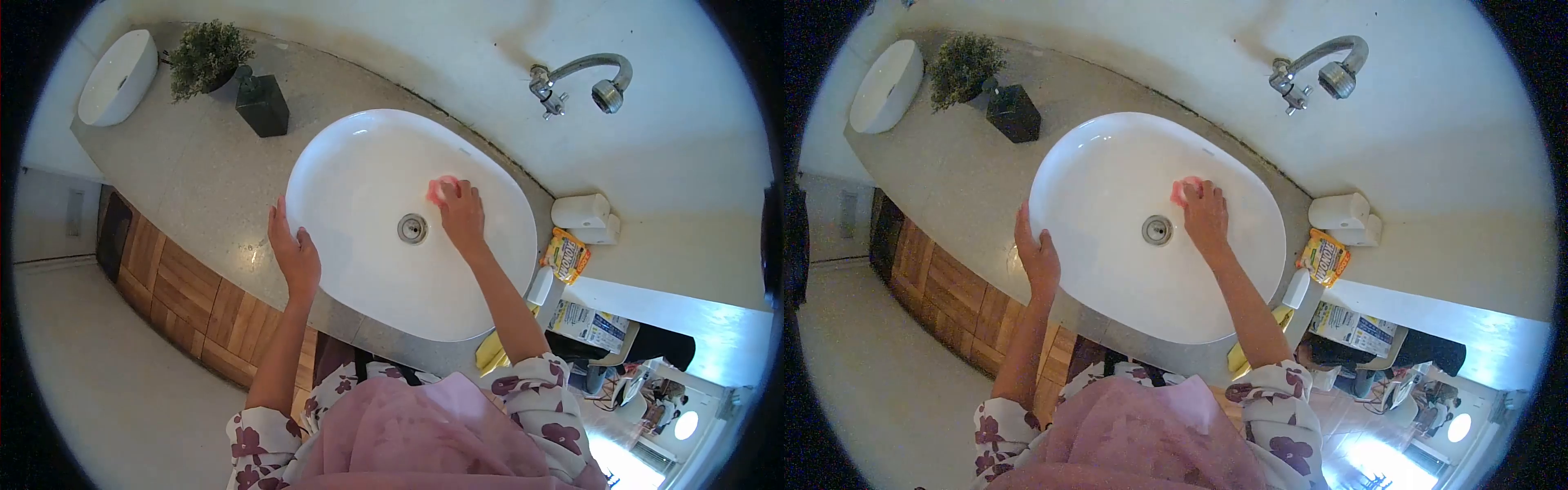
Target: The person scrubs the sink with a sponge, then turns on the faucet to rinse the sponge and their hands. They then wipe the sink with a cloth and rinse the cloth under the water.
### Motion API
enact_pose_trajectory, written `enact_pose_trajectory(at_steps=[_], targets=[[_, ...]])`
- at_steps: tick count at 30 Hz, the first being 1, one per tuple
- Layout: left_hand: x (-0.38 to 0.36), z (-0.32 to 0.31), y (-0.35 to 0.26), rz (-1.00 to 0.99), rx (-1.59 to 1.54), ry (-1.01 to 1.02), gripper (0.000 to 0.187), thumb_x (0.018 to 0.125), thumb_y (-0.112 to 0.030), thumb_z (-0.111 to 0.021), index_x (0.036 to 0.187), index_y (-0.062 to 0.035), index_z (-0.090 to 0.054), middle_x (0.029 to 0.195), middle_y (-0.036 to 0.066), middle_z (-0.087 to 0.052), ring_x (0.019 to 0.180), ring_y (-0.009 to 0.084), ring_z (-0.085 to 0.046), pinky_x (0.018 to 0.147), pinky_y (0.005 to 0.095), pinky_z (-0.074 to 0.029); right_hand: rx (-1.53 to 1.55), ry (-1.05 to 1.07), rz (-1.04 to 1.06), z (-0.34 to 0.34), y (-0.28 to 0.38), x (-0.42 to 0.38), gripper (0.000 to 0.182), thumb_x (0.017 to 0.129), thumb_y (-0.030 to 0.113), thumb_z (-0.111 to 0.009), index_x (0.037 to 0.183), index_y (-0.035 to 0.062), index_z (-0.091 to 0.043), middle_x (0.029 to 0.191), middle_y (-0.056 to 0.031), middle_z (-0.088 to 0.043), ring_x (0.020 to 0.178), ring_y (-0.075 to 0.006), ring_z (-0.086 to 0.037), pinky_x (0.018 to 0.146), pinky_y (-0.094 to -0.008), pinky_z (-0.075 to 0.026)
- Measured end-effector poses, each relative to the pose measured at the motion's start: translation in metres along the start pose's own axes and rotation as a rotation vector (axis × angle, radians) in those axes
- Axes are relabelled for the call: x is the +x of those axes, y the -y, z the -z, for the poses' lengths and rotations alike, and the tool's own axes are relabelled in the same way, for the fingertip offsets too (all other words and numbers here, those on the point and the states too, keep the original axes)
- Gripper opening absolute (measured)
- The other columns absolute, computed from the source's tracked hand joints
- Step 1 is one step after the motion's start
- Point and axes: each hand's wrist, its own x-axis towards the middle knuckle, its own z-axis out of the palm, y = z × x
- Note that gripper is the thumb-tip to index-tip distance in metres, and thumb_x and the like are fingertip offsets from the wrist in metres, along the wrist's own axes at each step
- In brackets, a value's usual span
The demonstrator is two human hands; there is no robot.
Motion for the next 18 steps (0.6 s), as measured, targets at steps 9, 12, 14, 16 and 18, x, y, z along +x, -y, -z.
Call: enact_pose_trajectory(at_steps=[9,12,14,16,18], targets=[[-0.001,0.000,-0.001,0.027,0.009,-0.002,0.064,0.084,0.008,-0.046,0.143,-0.0110,-0.029,0.145,0.022,-0.026,0.137,0.0343,-0.021,0.110,0.0449,-0.024,0.192,0.463,0.007,0.078,-0.002,-0.137,0.038,0.078,0.018,-0.061,0.114,0.0115,-0.055,0.101,-0.0163,-0.053,0.090,-0.0349,-0.053,0.078,-0.0450,-0.046],[0.000,0.001,-0.003,0.020,0.003,-0.012,0.064,0.084,0.008,-0.046,0.143,-0.0111,-0.029,0.145,0.022,-0.027,0.137,0.0346,-0.022,0.110,0.0450,-0.025,-0.093,0.481,0.012,0.087,-0.031,-0.124,0.036,0.077,0.016,-0.061,0.113,0.0124,-0.057,0.100,-0.0148,-0.054,0.089,-0.0331,-0.054,0.076,-0.0442,-0.046],[-0.001,-0.001,-0.001,0.013,0.004,-0.016,0.065,0.084,0.008,-0.046,0.143,-0.0111,-0.029,0.145,0.022,-0.028,0.137,0.0346,-0.023,0.110,0.0453,-0.024,-0.283,0.417,0.015,0.074,-0.038,-0.105,0.036,0.076,0.014,-0.060,0.112,0.0127,-0.058,0.100,-0.0138,-0.054,0.089,-0.0322,-0.054,0.075,-0.0438,-0.046],[0.000,0.001,0.001,0.010,0.019,-0.021,0.065,0.084,0.008,-0.046,0.143,-0.0111,-0.029,0.145,0.022,-0.028,0.137,0.0347,-0.023,0.110,0.0455,-0.024,-0.250,0.148,-0.067,0.054,-0.027,-0.093,0.035,0.077,0.011,-0.059,0.112,0.0125,-0.057,0.099,-0.0132,-0.055,0.088,-0.0320,-0.054,0.074,-0.0435,-0.046],[0.000,0.000,-0.001,0.029,0.010,-0.006,0.065,0.083,0.008,-0.046,0.143,-0.0109,-0.030,0.145,0.021,-0.028,0.136,0.0346,-0.024,0.111,0.0457,-0.022,-0.066,0.251,-0.151,0.039,-0.001,-0.104,0.033,0.080,0.015,-0.060,0.112,0.0105,-0.057,0.102,-0.0155,-0.055,0.091,-0.0340,-0.054,0.076,-0.0447,-0.047]])
